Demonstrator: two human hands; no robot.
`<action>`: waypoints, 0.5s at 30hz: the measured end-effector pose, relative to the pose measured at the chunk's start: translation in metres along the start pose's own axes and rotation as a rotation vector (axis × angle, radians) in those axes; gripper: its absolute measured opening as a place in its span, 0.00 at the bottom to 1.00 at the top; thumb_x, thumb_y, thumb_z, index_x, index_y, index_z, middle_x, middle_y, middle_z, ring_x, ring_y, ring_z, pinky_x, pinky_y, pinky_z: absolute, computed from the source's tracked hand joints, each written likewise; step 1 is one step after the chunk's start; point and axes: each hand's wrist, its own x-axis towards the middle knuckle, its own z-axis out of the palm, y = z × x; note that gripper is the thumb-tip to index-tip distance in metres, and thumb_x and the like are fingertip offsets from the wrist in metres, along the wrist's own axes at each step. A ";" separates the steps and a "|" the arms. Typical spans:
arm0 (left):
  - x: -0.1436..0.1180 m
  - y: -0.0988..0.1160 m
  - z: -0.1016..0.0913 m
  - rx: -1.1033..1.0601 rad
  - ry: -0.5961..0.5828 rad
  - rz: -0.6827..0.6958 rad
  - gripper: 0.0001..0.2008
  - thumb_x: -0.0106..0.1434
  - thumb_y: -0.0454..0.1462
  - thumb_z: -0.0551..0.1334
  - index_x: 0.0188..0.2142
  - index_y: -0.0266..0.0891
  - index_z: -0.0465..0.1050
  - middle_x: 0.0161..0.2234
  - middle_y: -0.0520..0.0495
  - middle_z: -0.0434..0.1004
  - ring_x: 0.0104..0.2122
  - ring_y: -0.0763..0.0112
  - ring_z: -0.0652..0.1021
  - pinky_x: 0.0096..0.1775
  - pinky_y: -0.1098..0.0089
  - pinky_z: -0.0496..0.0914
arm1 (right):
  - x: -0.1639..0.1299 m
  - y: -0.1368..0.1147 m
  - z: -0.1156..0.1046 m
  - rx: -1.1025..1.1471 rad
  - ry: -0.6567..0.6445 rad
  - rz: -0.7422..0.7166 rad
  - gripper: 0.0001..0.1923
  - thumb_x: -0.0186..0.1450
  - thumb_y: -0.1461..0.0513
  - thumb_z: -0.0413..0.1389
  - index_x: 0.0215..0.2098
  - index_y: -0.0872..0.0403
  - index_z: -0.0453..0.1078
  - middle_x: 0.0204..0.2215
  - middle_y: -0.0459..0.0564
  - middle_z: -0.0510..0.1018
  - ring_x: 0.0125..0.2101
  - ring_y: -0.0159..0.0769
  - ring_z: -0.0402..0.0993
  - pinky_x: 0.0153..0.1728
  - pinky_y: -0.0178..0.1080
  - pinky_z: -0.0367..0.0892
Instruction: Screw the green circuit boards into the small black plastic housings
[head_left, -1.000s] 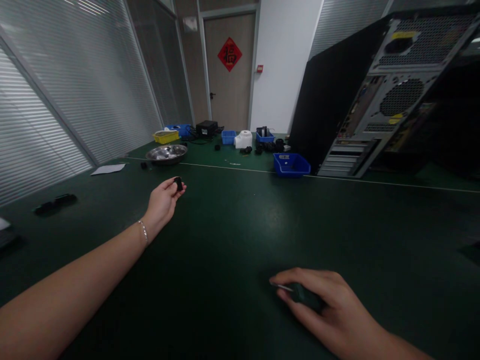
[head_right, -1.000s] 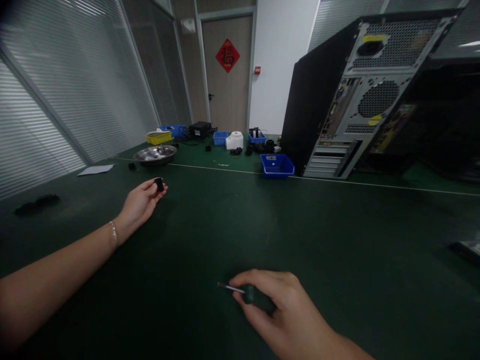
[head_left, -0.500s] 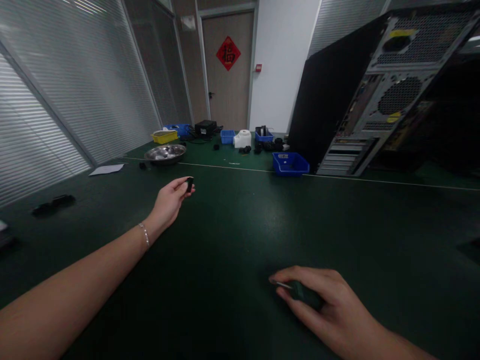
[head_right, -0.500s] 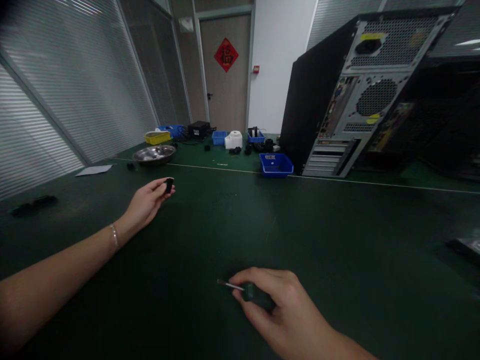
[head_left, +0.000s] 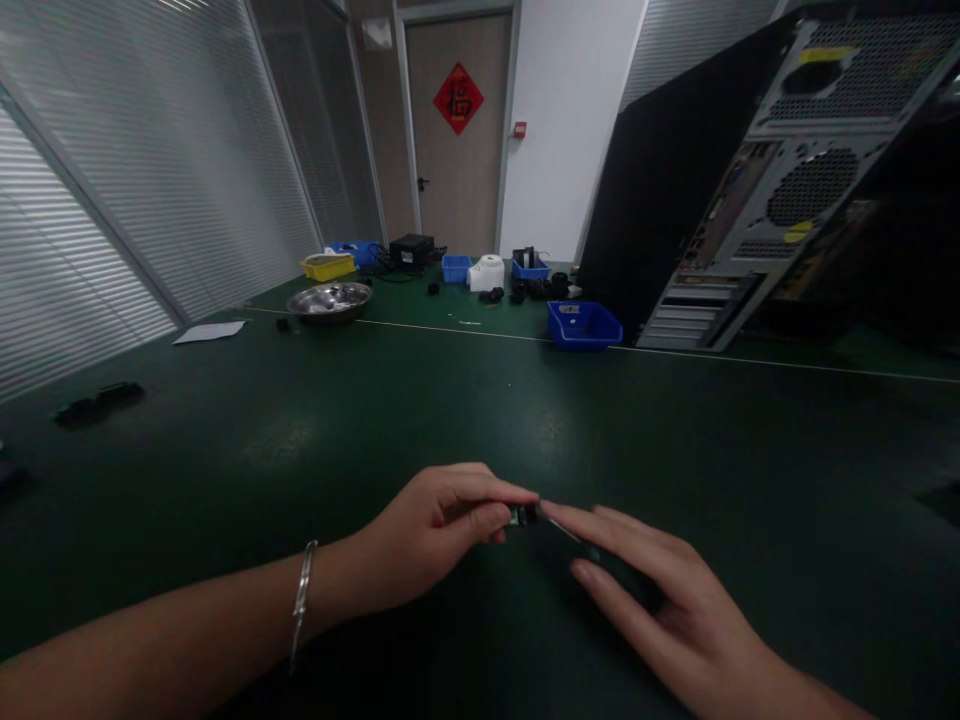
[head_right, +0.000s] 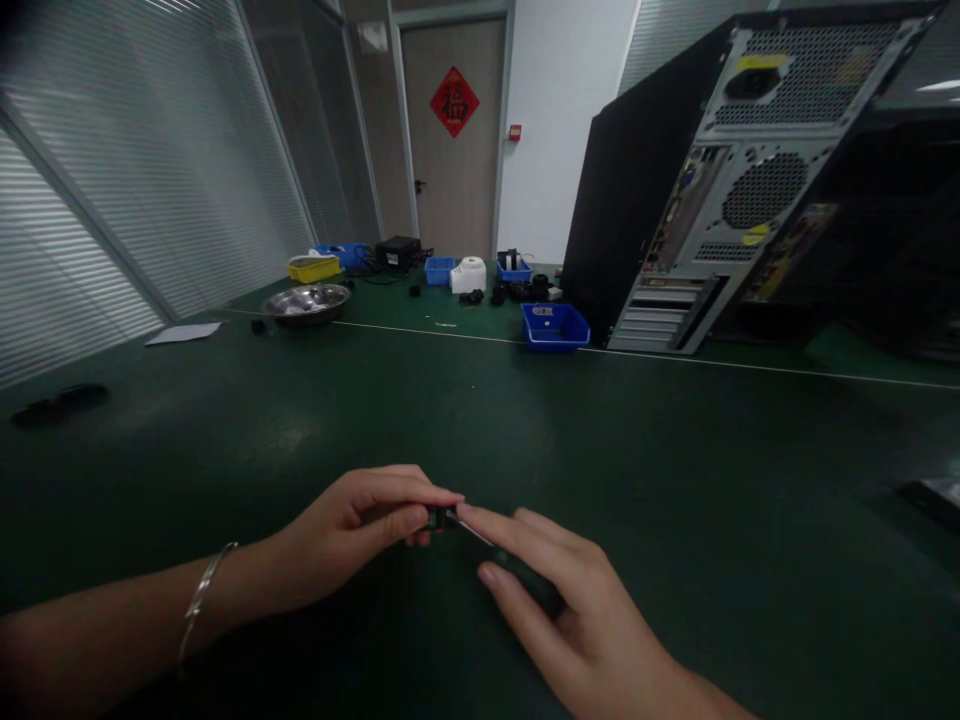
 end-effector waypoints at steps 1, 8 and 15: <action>0.000 -0.002 0.002 -0.033 -0.005 -0.004 0.14 0.66 0.34 0.57 0.49 0.35 0.74 0.37 0.44 0.73 0.33 0.72 0.74 0.36 0.70 0.70 | 0.001 0.000 0.000 0.003 -0.029 -0.005 0.22 0.69 0.64 0.51 0.60 0.43 0.63 0.42 0.50 0.81 0.39 0.39 0.79 0.31 0.33 0.75; 0.001 -0.008 -0.004 -0.042 -0.018 0.075 0.12 0.67 0.34 0.58 0.48 0.37 0.75 0.43 0.43 0.73 0.38 0.70 0.74 0.41 0.68 0.70 | 0.003 0.004 0.004 0.023 -0.117 0.044 0.22 0.70 0.64 0.49 0.61 0.43 0.62 0.34 0.47 0.78 0.31 0.36 0.76 0.28 0.34 0.71; 0.001 -0.008 -0.002 0.050 0.023 0.133 0.14 0.62 0.32 0.64 0.48 0.39 0.75 0.44 0.44 0.74 0.44 0.67 0.75 0.47 0.66 0.69 | 0.002 0.003 0.003 0.043 -0.145 0.071 0.22 0.71 0.64 0.48 0.62 0.42 0.60 0.33 0.47 0.76 0.31 0.35 0.74 0.29 0.35 0.70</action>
